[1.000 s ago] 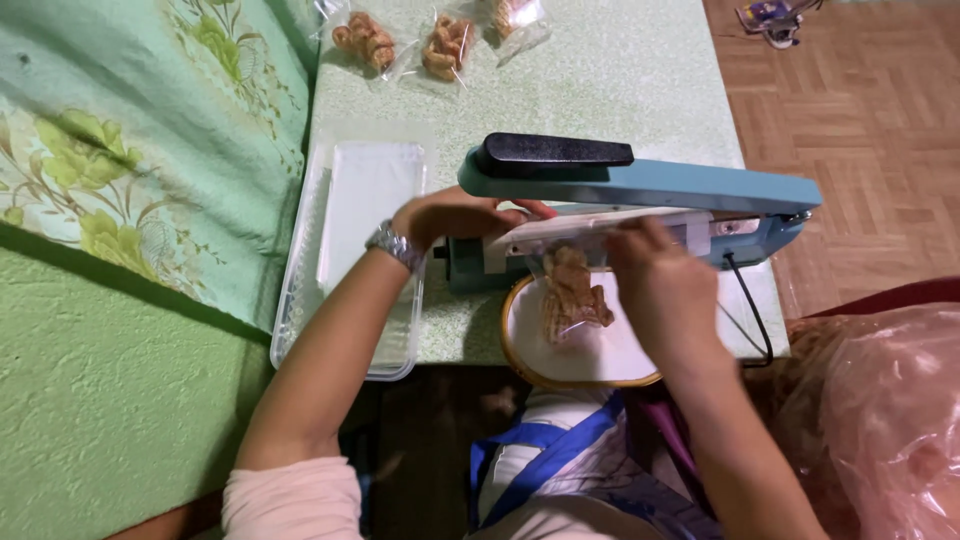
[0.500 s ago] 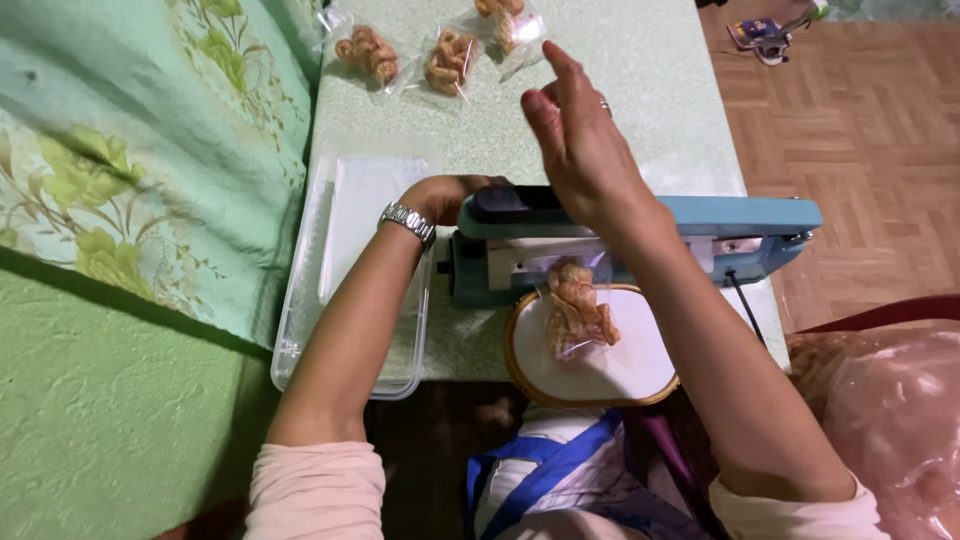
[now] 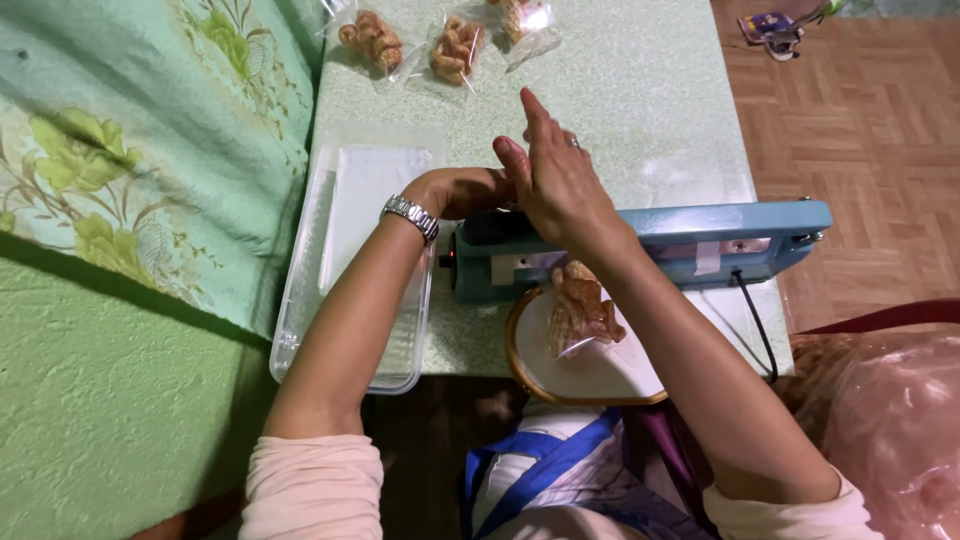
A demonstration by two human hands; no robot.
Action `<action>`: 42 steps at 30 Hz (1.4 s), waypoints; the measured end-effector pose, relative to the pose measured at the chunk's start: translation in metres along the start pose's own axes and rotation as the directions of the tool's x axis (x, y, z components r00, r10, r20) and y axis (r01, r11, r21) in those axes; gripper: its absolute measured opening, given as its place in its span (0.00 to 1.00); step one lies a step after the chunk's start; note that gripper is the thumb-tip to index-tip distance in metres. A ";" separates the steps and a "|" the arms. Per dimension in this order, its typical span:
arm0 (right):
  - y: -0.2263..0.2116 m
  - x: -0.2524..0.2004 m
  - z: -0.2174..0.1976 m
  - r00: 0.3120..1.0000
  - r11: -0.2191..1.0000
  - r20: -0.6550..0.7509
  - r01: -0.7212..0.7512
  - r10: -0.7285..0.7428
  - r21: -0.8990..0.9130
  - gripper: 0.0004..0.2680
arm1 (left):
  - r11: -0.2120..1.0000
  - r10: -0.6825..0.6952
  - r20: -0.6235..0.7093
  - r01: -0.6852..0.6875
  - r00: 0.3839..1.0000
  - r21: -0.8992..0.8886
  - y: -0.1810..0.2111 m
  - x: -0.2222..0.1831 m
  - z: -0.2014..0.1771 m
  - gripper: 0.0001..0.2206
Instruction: Packaging snacks into small plastic bags and sealing them with a heat sealer
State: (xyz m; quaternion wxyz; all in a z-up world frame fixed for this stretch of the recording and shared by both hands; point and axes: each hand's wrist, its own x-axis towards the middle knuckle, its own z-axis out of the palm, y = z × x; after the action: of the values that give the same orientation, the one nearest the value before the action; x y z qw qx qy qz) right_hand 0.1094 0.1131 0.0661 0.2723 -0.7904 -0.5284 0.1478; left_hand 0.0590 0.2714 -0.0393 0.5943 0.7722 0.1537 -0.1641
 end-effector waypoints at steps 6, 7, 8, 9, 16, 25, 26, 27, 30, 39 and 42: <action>0.004 0.000 0.002 1.000 1.000 -0.017 0.021 -0.021 0.007 0.28 | 0.986 0.008 -0.437 0.066 0.899 0.153 0.059 -0.112 0.011 0.14; 0.004 0.001 0.003 1.000 1.000 0.008 0.007 -0.007 -0.017 0.28 | 0.972 0.108 -0.569 0.034 0.816 0.234 0.062 -0.138 0.025 0.08; 0.003 0.003 0.001 1.000 0.999 0.026 -0.002 0.003 -0.043 0.27 | 0.946 0.221 -0.676 0.014 0.703 0.324 0.067 -0.164 0.036 0.08; 0.007 0.008 0.003 1.000 0.999 0.022 0.004 -0.003 -0.043 0.27 | 0.945 0.225 -0.679 0.014 0.699 0.328 0.059 -0.167 0.066 0.08; 0.019 0.012 0.014 0.995 0.954 0.091 -0.008 0.037 -0.299 0.26 | 0.980 0.132 -0.528 -0.189 0.839 -0.054 0.038 -0.169 0.170 0.34; 0.015 0.006 0.011 0.995 0.983 -0.061 0.071 -0.083 -0.171 0.26 | 0.954 0.251 -0.545 -0.107 0.800 0.281 0.076 -0.109 0.010 0.05; 0.019 0.007 0.013 0.987 0.978 -0.101 0.108 -0.127 -0.180 0.25 | 0.975 0.007 -0.324 0.066 0.946 0.212 0.088 -0.092 0.004 0.08; 0.018 0.006 0.012 0.987 0.978 -0.105 0.102 -0.123 -0.182 0.25 | 0.975 0.011 -0.319 0.061 0.948 0.215 0.073 -0.066 0.000 0.08; 0.017 0.007 0.012 0.989 0.990 -0.112 0.083 -0.096 -0.113 0.25 | 0.913 -0.003 -0.055 0.025 0.999 0.407 0.034 -0.010 -0.013 0.16; 0.017 0.007 0.012 0.990 0.988 -0.086 0.106 -0.116 -0.112 0.24 | 0.888 -0.137 0.076 0.157 0.988 -0.432 -0.013 0.030 -0.019 0.07; 0.015 0.006 0.010 0.996 0.993 -0.054 0.071 -0.076 -0.089 0.25 | 0.725 -0.153 0.133 0.203 0.979 -0.658 -0.025 0.046 -0.025 0.05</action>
State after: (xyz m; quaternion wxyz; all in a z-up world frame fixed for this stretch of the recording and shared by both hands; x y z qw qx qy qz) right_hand 0.1178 0.1168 0.0497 0.2579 -0.7854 -0.5552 0.0916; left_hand 0.0914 0.3039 -0.0745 0.8177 0.4834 0.2547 -0.1811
